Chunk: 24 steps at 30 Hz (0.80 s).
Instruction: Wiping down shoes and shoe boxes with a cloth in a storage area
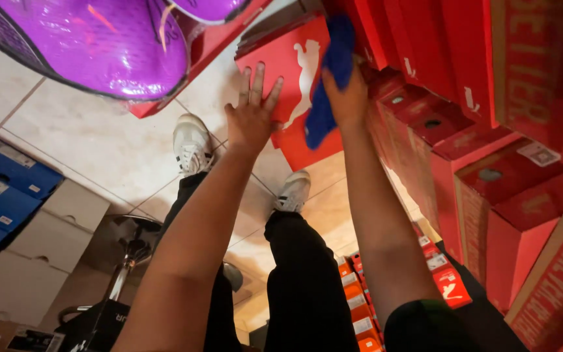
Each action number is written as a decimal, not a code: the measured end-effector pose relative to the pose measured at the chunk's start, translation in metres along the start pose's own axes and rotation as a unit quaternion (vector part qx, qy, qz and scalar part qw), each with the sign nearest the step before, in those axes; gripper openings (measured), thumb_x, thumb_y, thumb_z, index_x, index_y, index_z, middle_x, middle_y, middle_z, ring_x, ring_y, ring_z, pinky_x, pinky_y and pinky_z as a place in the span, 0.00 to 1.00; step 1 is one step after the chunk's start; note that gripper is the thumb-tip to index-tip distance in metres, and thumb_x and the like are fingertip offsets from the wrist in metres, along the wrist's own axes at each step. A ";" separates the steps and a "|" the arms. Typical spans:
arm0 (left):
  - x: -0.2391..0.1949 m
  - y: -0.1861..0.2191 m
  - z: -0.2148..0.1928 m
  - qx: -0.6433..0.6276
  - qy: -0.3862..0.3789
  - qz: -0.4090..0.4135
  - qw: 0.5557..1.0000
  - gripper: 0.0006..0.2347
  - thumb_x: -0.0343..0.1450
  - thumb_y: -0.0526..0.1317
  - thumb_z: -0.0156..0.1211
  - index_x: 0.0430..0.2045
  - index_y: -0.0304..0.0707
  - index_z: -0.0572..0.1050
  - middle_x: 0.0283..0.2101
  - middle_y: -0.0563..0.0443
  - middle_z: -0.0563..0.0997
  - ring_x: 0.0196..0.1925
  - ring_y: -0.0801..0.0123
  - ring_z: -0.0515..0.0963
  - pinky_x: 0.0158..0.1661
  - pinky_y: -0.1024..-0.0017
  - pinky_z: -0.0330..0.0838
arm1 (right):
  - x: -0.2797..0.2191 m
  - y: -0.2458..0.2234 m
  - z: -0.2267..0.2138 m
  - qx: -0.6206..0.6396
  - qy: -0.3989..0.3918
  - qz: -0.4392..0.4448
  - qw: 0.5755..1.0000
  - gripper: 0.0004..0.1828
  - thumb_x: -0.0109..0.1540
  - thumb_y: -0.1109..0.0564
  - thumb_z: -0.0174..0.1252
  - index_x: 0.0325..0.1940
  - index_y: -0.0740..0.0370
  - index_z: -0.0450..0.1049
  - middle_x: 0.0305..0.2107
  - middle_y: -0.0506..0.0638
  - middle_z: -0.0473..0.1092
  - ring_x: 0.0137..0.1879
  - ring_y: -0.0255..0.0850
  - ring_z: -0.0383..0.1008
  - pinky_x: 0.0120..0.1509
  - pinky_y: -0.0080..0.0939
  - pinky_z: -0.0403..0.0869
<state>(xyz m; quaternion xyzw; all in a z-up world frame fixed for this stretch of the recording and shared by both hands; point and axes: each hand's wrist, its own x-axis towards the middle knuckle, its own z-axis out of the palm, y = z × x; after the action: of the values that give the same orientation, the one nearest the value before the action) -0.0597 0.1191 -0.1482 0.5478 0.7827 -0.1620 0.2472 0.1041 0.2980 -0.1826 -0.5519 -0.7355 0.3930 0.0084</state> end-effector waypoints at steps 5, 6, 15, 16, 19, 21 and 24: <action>0.000 0.000 -0.011 0.008 -0.041 0.003 0.999 0.47 0.69 0.77 0.49 0.77 0.67 0.31 0.76 0.46 0.23 0.78 0.50 0.29 0.38 0.55 0.77 | -0.127 0.074 0.019 0.002 0.203 -0.004 0.979 0.40 0.68 0.44 0.62 0.75 0.67 0.54 0.70 0.69 0.56 0.77 0.62 0.56 0.81 0.56 0.56; -0.003 -0.001 -0.014 0.007 -0.046 0.006 0.999 0.47 0.69 0.77 0.49 0.77 0.67 0.31 0.76 0.46 0.23 0.78 0.50 0.29 0.38 0.55 0.77 | -0.138 0.074 0.034 -0.001 0.201 0.001 0.980 0.40 0.68 0.44 0.62 0.75 0.67 0.54 0.70 0.69 0.56 0.77 0.62 0.56 0.81 0.56 0.56; 0.000 0.000 -0.010 0.003 -0.020 0.029 0.999 0.48 0.71 0.73 0.57 0.79 0.65 0.31 0.76 0.41 0.23 0.77 0.43 0.30 0.39 0.56 0.79 | -0.181 -0.054 0.098 0.744 0.128 0.391 0.527 0.45 0.58 0.20 0.35 0.74 0.39 0.60 0.75 0.49 0.53 0.78 0.59 0.53 0.74 0.71 0.55; -0.002 -0.001 -0.011 0.011 -0.006 0.026 1.000 0.47 0.71 0.73 0.55 0.79 0.65 0.34 0.76 0.41 0.24 0.77 0.43 0.30 0.40 0.54 0.78 | -0.185 -0.079 0.094 0.762 0.062 0.403 0.503 0.46 0.57 0.17 0.36 0.73 0.38 0.62 0.74 0.51 0.55 0.77 0.58 0.54 0.75 0.70 0.55; -0.007 -0.003 -0.003 -0.002 0.029 0.028 0.999 0.46 0.69 0.72 0.58 0.79 0.63 0.40 0.76 0.40 0.26 0.77 0.43 0.32 0.49 0.48 0.73 | -0.183 -0.146 0.061 0.786 -0.074 0.420 0.448 0.49 0.54 0.12 0.38 0.71 0.36 0.64 0.71 0.53 0.60 0.75 0.56 0.57 0.76 0.68 0.55; -0.011 -0.012 -0.014 -0.017 0.065 0.026 0.997 0.47 0.67 0.71 0.61 0.79 0.62 0.44 0.77 0.40 0.28 0.78 0.44 0.34 0.56 0.44 0.69 | -0.178 -0.150 0.058 0.794 -0.154 0.413 0.419 0.51 0.53 0.09 0.38 0.70 0.34 0.66 0.69 0.54 0.62 0.74 0.56 0.59 0.76 0.66 0.54; -0.052 -0.022 -0.026 -0.175 0.091 0.057 0.979 0.36 0.76 0.74 0.26 0.79 0.64 0.43 0.79 0.45 0.33 0.81 0.48 0.36 0.65 0.21 0.45 | -0.202 -0.084 0.077 0.761 -0.160 0.427 0.462 0.38 0.58 0.20 0.45 0.63 0.39 0.71 0.58 0.52 0.69 0.63 0.53 0.68 0.67 0.61 0.65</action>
<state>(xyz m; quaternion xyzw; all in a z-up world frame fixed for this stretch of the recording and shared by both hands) -0.0711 0.0853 -0.0979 0.5521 0.7858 0.0424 0.2755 0.0806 0.0823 -0.1014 -0.5000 0.1937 0.8327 0.1384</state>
